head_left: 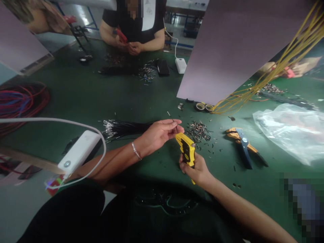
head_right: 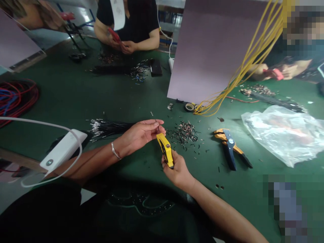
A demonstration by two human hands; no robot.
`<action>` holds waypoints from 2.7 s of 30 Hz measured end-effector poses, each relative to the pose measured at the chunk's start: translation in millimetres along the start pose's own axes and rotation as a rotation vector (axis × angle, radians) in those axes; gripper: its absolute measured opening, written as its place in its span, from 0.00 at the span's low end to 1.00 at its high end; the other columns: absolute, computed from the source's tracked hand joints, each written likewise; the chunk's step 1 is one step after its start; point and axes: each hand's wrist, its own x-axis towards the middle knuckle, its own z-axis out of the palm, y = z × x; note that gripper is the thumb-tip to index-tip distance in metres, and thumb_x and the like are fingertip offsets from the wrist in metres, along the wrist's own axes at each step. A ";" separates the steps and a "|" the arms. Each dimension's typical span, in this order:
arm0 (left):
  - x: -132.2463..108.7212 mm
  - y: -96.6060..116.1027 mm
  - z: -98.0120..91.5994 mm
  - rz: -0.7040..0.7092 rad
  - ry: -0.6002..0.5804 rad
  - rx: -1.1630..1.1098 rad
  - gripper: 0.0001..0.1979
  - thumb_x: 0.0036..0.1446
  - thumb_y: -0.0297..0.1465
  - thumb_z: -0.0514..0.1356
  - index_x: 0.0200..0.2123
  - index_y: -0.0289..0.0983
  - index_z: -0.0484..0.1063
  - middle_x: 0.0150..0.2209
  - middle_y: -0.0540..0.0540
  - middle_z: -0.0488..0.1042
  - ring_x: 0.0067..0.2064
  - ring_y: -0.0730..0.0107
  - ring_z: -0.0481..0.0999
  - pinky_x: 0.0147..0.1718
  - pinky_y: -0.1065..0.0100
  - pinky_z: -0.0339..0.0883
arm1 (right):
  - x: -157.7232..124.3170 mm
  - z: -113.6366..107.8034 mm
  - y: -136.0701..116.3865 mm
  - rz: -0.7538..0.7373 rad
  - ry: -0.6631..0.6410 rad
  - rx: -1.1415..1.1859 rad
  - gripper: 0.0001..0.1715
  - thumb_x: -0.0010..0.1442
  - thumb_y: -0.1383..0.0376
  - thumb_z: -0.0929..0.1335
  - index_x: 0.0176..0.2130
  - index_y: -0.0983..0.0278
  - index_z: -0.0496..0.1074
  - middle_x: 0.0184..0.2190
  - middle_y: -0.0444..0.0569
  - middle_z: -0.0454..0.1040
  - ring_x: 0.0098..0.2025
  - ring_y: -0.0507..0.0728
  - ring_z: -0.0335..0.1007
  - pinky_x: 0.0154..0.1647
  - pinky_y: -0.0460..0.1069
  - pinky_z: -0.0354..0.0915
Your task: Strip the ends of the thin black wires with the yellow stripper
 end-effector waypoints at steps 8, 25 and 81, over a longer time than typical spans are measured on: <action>3.4 -2.0 -3.0 0.036 -0.051 0.008 0.07 0.58 0.23 0.59 0.39 0.30 0.76 0.33 0.40 0.78 0.40 0.64 0.77 0.49 0.58 0.65 | 3.2 -0.2 5.1 0.015 0.012 0.064 0.07 0.47 0.67 0.67 0.30 0.63 0.65 0.21 0.41 0.65 0.21 0.50 0.60 0.22 0.47 0.60; 3.8 11.0 -0.9 0.086 0.022 -0.022 0.06 0.58 0.21 0.58 0.35 0.29 0.76 0.32 0.40 0.78 0.37 0.66 0.78 0.52 0.56 0.67 | 11.4 -13.4 9.6 -0.092 -0.147 0.369 0.12 0.47 0.67 0.70 0.36 0.63 0.68 0.26 0.45 0.69 0.29 0.56 0.66 0.33 0.54 0.65; -1.2 -9.0 5.7 -0.044 0.103 -0.234 0.05 0.56 0.20 0.61 0.31 0.30 0.77 0.36 0.42 0.79 0.42 0.66 0.78 0.49 0.62 0.66 | 13.9 -12.0 9.5 -0.025 -0.287 0.487 0.18 0.47 0.63 0.74 0.39 0.65 0.71 0.30 0.49 0.74 0.33 0.58 0.70 0.40 0.56 0.67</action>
